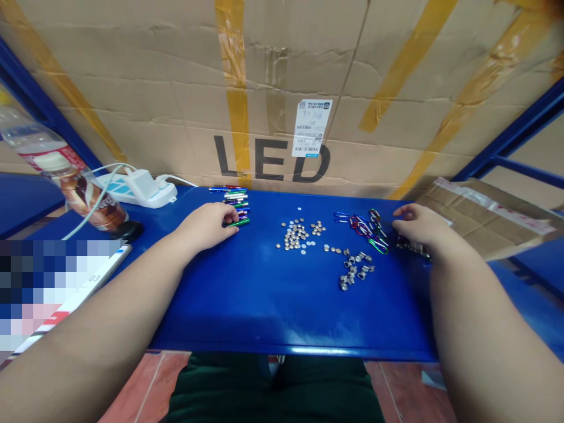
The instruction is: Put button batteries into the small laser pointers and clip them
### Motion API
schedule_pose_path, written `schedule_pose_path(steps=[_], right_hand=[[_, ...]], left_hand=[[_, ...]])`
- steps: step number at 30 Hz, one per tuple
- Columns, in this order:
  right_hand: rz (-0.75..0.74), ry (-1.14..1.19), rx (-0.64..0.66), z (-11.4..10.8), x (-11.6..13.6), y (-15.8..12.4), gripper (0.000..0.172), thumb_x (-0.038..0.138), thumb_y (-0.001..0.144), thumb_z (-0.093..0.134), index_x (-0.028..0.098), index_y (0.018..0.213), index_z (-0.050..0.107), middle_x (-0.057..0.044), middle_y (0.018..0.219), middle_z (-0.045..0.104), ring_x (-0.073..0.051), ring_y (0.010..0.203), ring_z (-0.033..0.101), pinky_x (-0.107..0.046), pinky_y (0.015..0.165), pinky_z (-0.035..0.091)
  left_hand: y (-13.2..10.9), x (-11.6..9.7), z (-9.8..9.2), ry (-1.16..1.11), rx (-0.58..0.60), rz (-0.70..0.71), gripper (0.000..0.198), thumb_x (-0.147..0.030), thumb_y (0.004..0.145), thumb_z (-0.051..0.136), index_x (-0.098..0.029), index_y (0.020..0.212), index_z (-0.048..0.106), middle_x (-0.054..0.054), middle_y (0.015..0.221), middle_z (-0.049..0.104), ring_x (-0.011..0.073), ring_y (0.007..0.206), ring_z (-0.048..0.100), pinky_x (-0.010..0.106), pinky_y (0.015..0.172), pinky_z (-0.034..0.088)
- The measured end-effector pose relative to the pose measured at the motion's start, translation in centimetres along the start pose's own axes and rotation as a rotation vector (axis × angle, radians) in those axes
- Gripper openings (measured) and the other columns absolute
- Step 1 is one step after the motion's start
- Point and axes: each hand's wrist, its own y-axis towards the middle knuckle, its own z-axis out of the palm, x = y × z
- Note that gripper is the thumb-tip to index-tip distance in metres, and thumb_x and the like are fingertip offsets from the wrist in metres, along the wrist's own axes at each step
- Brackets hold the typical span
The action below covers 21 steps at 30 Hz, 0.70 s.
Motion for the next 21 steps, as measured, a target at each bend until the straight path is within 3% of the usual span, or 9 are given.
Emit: schedule_pose_path(steps=[3, 6, 9, 11, 15, 18, 21], right_hand=[[-0.145, 0.057, -0.008, 0.0, 1.6, -1.6, 0.018, 0.021, 0.080, 0.065, 0.019, 0.098, 0.065, -0.007, 0.088, 0.070, -0.018, 0.065, 0.058, -0.032, 0.064, 0.046], [-0.363, 0.129, 0.134, 0.4, 3.2, -3.4, 0.019, 0.034, 0.084, 0.066, 0.020, 0.096, 0.069, -0.004, 0.080, 0.070, -0.018, 0.066, 0.060, -0.030, 0.062, 0.046], [-0.644, 0.122, 0.285, 1.1, 4.5, -4.8, 0.022, 0.042, 0.084, 0.068, 0.021, 0.090, 0.074, -0.003, 0.078, 0.071, -0.018, 0.069, 0.061, -0.030, 0.066, 0.048], [-0.750, 0.095, 0.335, 1.4, 5.0, -5.4, 0.022, 0.043, 0.083, 0.069, 0.023, 0.088, 0.076, -0.003, 0.084, 0.073, -0.019, 0.073, 0.064, -0.033, 0.070, 0.050], [-0.792, 0.055, 0.412, 1.7, 5.7, -6.0, 0.018, 0.041, 0.081, 0.074, 0.026, 0.089, 0.080, -0.005, 0.095, 0.077, -0.025, 0.091, 0.070, -0.039, 0.084, 0.054], [-0.787, -0.020, 0.451, 1.9, 6.1, -6.2, 0.013, 0.034, 0.081, 0.074, 0.025, 0.088, 0.080, -0.005, 0.095, 0.078, -0.026, 0.098, 0.070, -0.040, 0.090, 0.053], [-0.800, -0.062, 0.477, 2.2, 6.4, -6.2, 0.009, 0.026, 0.082, 0.071, 0.022, 0.086, 0.079, -0.006, 0.095, 0.077, -0.024, 0.093, 0.071, -0.038, 0.089, 0.053]], left_hand=[[-0.2, -0.3, -0.3, -0.013, 0.006, -0.043, 0.013, -0.037, 0.077, 0.069, -0.024, 0.078, 0.068, 0.003, 0.080, 0.075, 0.0228, 0.070, 0.064, 0.030, 0.061, 0.041], [-0.5, -0.7, -0.6, -0.046, 0.018, -0.077, 0.011, -0.034, 0.075, 0.069, -0.024, 0.079, 0.067, 0.002, 0.082, 0.074, 0.0232, 0.073, 0.065, 0.031, 0.064, 0.042], [-0.5, -1.1, -0.8, -0.092, 0.020, -0.091, 0.017, -0.031, 0.075, 0.068, -0.022, 0.089, 0.070, 0.003, 0.087, 0.074, 0.0231, 0.076, 0.066, 0.032, 0.067, 0.045], [-0.5, -1.5, -0.8, -0.130, 0.022, -0.079, 0.029, -0.033, 0.080, 0.064, -0.021, 0.105, 0.073, 0.004, 0.088, 0.073, 0.0227, 0.075, 0.065, 0.033, 0.069, 0.047], [-0.6, -2.4, -0.7, -0.229, -0.004, 0.131, 0.038, -0.035, 0.092, 0.054, -0.020, 0.122, 0.071, 0.008, 0.102, 0.070, 0.0247, 0.091, 0.066, 0.037, 0.082, 0.052], [-1.0, -3.4, -0.5, -0.322, 0.024, 0.313, 0.026, -0.031, 0.096, 0.054, -0.021, 0.115, 0.070, 0.008, 0.111, 0.067, 0.0229, 0.100, 0.065, 0.036, 0.087, 0.054], [-1.2, -4.2, -0.3, -0.410, 0.046, 0.384, 0.016, -0.024, 0.096, 0.057, -0.021, 0.108, 0.068, 0.007, 0.114, 0.064, 0.0205, 0.102, 0.065, 0.034, 0.088, 0.056]])
